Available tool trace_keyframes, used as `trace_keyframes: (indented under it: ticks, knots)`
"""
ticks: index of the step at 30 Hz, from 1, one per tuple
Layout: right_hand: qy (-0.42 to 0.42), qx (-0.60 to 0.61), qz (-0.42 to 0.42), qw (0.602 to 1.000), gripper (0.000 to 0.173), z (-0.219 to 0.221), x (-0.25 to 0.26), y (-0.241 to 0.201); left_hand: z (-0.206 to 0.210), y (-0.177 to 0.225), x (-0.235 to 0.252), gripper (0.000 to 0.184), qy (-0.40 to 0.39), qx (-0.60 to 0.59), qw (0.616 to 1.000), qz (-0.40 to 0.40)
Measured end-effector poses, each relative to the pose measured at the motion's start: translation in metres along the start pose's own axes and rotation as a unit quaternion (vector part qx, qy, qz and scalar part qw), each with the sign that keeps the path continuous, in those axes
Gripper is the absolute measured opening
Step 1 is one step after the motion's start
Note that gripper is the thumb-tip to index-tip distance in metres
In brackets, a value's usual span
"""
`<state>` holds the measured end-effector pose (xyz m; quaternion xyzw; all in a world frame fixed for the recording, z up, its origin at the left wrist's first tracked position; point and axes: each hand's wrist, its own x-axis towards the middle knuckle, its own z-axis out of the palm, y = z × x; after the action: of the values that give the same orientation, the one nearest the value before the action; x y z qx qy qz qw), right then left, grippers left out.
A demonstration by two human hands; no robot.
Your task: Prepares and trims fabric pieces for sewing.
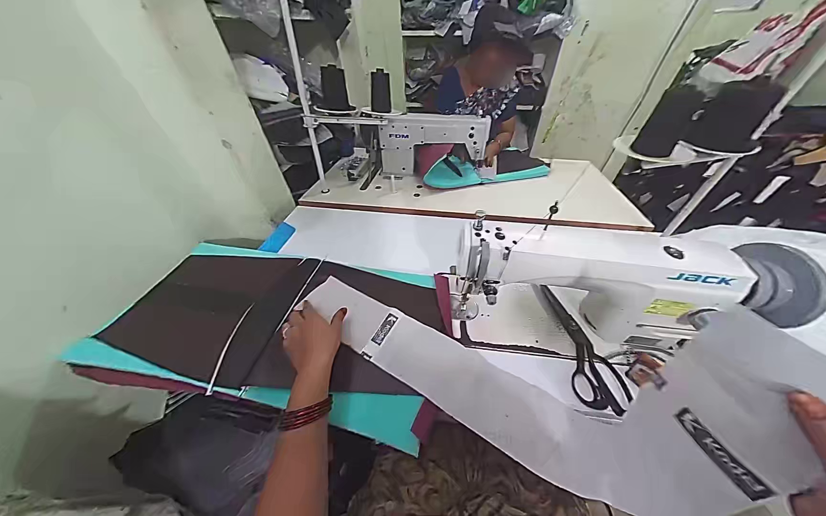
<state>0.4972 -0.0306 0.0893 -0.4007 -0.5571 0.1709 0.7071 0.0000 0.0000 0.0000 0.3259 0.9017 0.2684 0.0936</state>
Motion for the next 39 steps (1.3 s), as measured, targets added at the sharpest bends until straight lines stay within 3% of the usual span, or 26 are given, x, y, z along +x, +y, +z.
trace_keyframes:
  ticks: [3, 7, 11, 16, 19, 23, 25, 28, 31, 33, 35, 37, 39]
  knots:
    - [-0.005, -0.018, -0.023, 1.000, 0.026, 0.006, -0.009, 0.004, 0.003, 0.014, 0.006, 0.089, -0.019, 0.033, 0.999, -0.031]
    - [-0.004, -0.003, 0.008, 1.000, 0.022, 0.018, -0.023, 0.015, -0.006, 0.016, 0.027, 0.070, -0.089, 0.067, 0.993, -0.039]
    - [-0.053, 0.035, 0.020, 0.998, 0.019, 0.029, -0.027, 0.023, 0.000, 0.008, 0.028, 0.038, -0.049, 0.060, 0.997, -0.020]
    - [-0.078, 0.051, 0.015, 0.996, 0.018, 0.044, -0.029, 0.020, 0.006, 0.013, 0.010, 0.035, 0.024, -0.017, 0.999, -0.016]
    - [-0.076, 0.062, 0.015, 0.995, 0.016, 0.059, -0.031, 0.015, -0.003, 0.023, -0.014, 0.038, 0.039, -0.205, 0.977, 0.037]
    - [-0.095, 0.101, 0.020, 0.990, 0.013, 0.085, -0.041, 0.006, -0.011, 0.062, -0.079, 0.030, 0.021, -0.438, 0.884, 0.164]
    - [-0.117, 0.135, 0.026, 0.984, 0.012, 0.102, -0.051, 0.000, -0.012, 0.076, -0.115, 0.034, 0.008, -0.451, 0.851, 0.269]
    - [-0.152, 0.198, 0.040, 0.968, 0.009, 0.126, -0.066, -0.011, -0.006, 0.093, -0.164, 0.021, 0.027, -0.400, 0.795, 0.456]
    - [-0.154, 0.268, 0.072, 0.948, 0.012, 0.140, -0.077, -0.020, 0.000, 0.104, -0.202, 0.017, -0.020, -0.409, 0.741, 0.532]
    - [-0.145, 0.303, 0.084, 0.938, 0.015, 0.142, -0.080, -0.026, 0.008, 0.106, -0.213, 0.013, -0.087, -0.492, 0.698, 0.513]
    - [-0.146, 0.309, 0.082, 0.936, 0.016, 0.139, -0.083, -0.029, 0.015, 0.104, -0.216, 0.012, -0.190, -0.624, 0.616, 0.441]
    - [-0.158, 0.304, 0.063, 0.937, 0.017, 0.139, -0.085, -0.030, 0.015, 0.103, -0.219, 0.030, -0.282, -0.754, 0.512, 0.298]
    - [-0.171, 0.297, 0.051, 0.938, 0.016, 0.139, -0.087, -0.029, 0.006, 0.105, -0.226, 0.043, -0.353, -0.814, 0.450, 0.102]
